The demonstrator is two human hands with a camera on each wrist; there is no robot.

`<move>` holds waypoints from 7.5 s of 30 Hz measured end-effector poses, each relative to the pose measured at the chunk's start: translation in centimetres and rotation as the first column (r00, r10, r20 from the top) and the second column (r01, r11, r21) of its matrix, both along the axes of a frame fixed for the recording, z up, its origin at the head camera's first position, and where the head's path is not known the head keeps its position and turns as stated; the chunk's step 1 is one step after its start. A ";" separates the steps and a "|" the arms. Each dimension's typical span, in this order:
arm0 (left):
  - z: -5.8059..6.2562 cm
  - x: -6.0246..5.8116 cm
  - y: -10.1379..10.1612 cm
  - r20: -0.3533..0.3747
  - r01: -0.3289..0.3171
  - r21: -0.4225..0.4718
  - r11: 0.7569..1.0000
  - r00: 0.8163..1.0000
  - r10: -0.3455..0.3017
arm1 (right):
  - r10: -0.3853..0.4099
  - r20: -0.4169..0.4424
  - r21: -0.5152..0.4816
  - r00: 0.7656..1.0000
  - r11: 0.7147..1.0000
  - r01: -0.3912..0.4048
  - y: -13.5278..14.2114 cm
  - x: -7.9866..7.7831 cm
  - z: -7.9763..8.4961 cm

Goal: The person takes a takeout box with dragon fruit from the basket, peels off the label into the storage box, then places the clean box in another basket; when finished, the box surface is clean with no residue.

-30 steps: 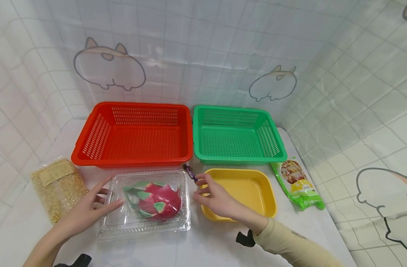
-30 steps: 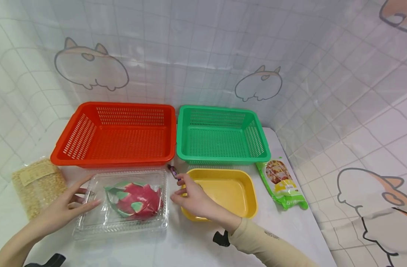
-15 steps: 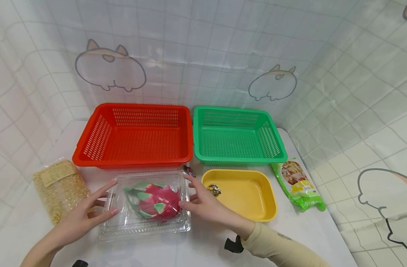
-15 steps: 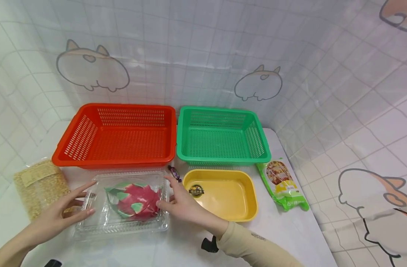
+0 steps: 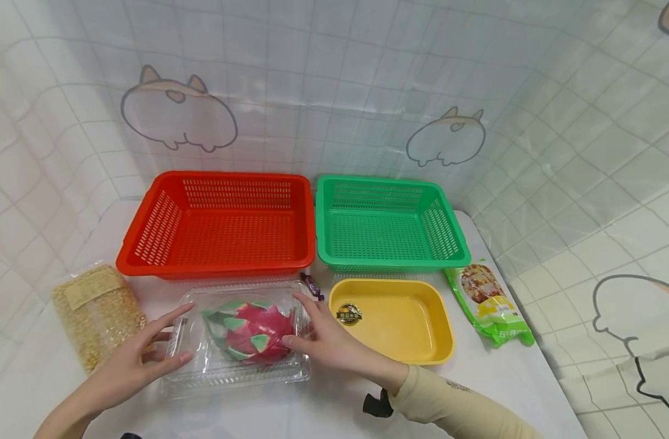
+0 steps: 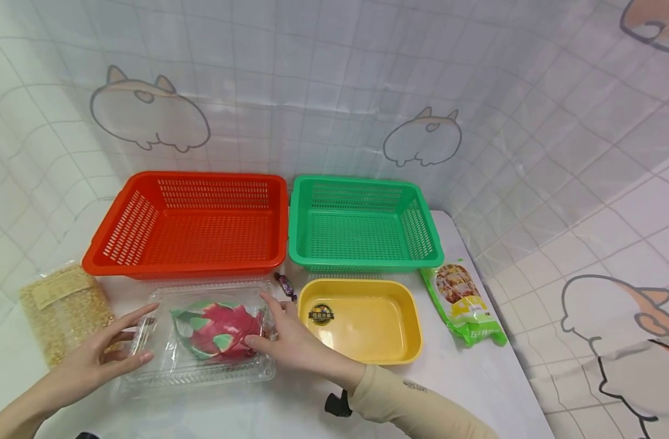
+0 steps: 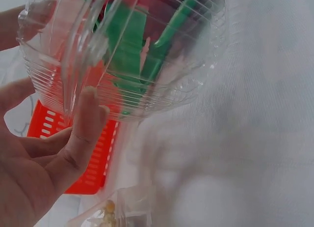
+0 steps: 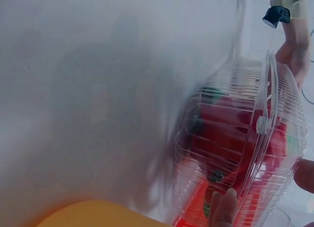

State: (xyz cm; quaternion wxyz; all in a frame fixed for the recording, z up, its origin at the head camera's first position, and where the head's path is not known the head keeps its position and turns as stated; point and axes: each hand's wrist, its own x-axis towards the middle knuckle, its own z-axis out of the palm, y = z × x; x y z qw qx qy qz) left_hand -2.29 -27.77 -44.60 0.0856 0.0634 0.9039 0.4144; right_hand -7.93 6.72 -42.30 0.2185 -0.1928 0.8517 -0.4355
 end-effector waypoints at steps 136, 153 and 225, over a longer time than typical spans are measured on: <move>7.8 -5.4 13.2 -0.158 0.222 0.261 0.940 0.970 -0.185 | -0.168 0.001 -0.096 0.986 0.981 0.167 14.4 -0.4 8.9; 9.2 -10.4 15.3 -0.146 0.218 0.206 0.954 0.971 -0.190 | -0.197 -0.001 -0.053 0.980 0.979 0.196 16.0 -4.2 10.3; 9.3 -26.9 25.1 0.335 0.069 0.084 0.994 0.938 -0.094 | -0.400 0.365 0.172 0.841 0.917 0.361 19.9 -21.5 8.5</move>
